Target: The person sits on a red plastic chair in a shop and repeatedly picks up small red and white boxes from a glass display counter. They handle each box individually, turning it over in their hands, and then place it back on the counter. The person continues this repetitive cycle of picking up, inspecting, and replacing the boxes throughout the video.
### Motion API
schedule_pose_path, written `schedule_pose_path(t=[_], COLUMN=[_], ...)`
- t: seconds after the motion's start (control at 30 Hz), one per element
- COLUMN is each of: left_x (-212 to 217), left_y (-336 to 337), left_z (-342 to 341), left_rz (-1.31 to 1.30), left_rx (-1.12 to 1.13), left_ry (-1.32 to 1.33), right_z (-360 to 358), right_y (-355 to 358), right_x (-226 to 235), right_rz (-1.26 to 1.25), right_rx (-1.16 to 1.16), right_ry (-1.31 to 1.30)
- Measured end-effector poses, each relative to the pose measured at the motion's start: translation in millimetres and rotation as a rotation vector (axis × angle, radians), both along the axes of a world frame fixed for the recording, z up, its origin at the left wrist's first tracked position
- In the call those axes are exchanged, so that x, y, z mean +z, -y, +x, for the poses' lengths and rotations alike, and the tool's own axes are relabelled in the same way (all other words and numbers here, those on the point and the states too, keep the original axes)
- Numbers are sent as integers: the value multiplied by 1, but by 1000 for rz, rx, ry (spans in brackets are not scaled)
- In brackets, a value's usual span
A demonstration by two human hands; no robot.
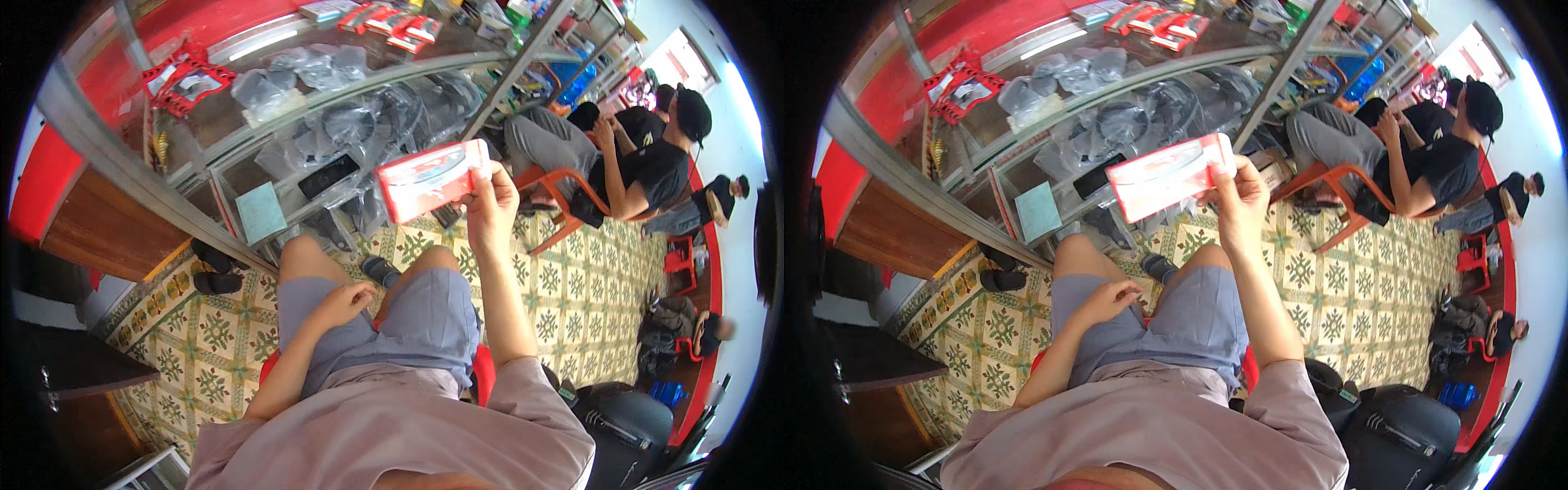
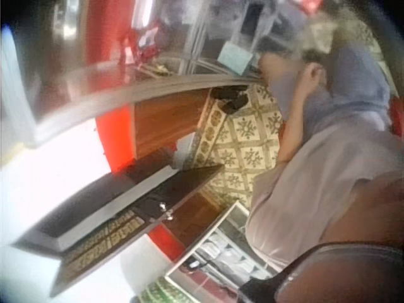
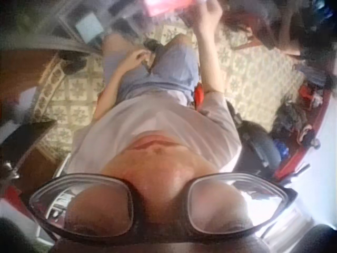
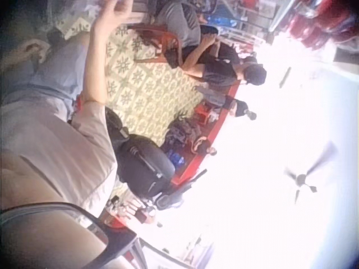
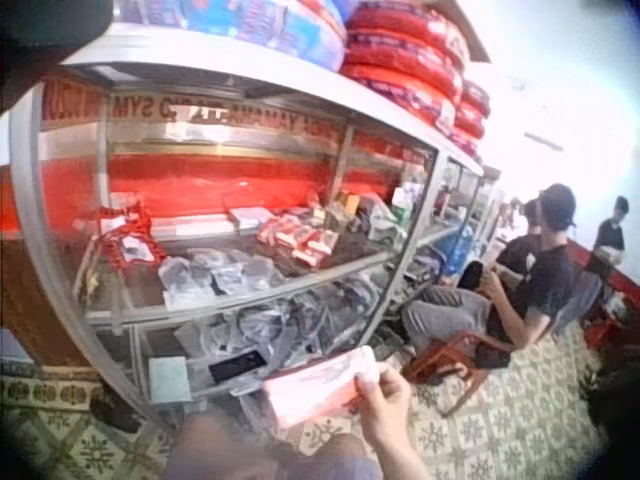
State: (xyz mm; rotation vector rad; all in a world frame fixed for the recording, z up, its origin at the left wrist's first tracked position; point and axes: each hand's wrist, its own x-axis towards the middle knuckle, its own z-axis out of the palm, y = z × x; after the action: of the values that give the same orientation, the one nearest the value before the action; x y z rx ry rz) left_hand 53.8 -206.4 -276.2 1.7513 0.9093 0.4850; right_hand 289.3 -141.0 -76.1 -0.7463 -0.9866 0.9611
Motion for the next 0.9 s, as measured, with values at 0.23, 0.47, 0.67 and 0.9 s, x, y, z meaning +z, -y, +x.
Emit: schedule_pose_path(t=[0.23, 0.47, 0.67, 0.9], left_x=[-8, 28, 34, 15], left_y=[7, -1, -11, -19], left_z=[5, 10, -7, -39], left_rz=[-207, -228, -178, -989], left_rx=[55, 226, 603, 700], left_ry=[46, 747, 1130, 1614], right_z=[3, -43, -105, -91], right_y=[8, 17, 44, -47], right_x=[-7, -48, -112, -34], right_rz=[28, -347, -725, -96], right_rx=[45, 292, 645, 199], right_ry=[35, -67, 116, 737])
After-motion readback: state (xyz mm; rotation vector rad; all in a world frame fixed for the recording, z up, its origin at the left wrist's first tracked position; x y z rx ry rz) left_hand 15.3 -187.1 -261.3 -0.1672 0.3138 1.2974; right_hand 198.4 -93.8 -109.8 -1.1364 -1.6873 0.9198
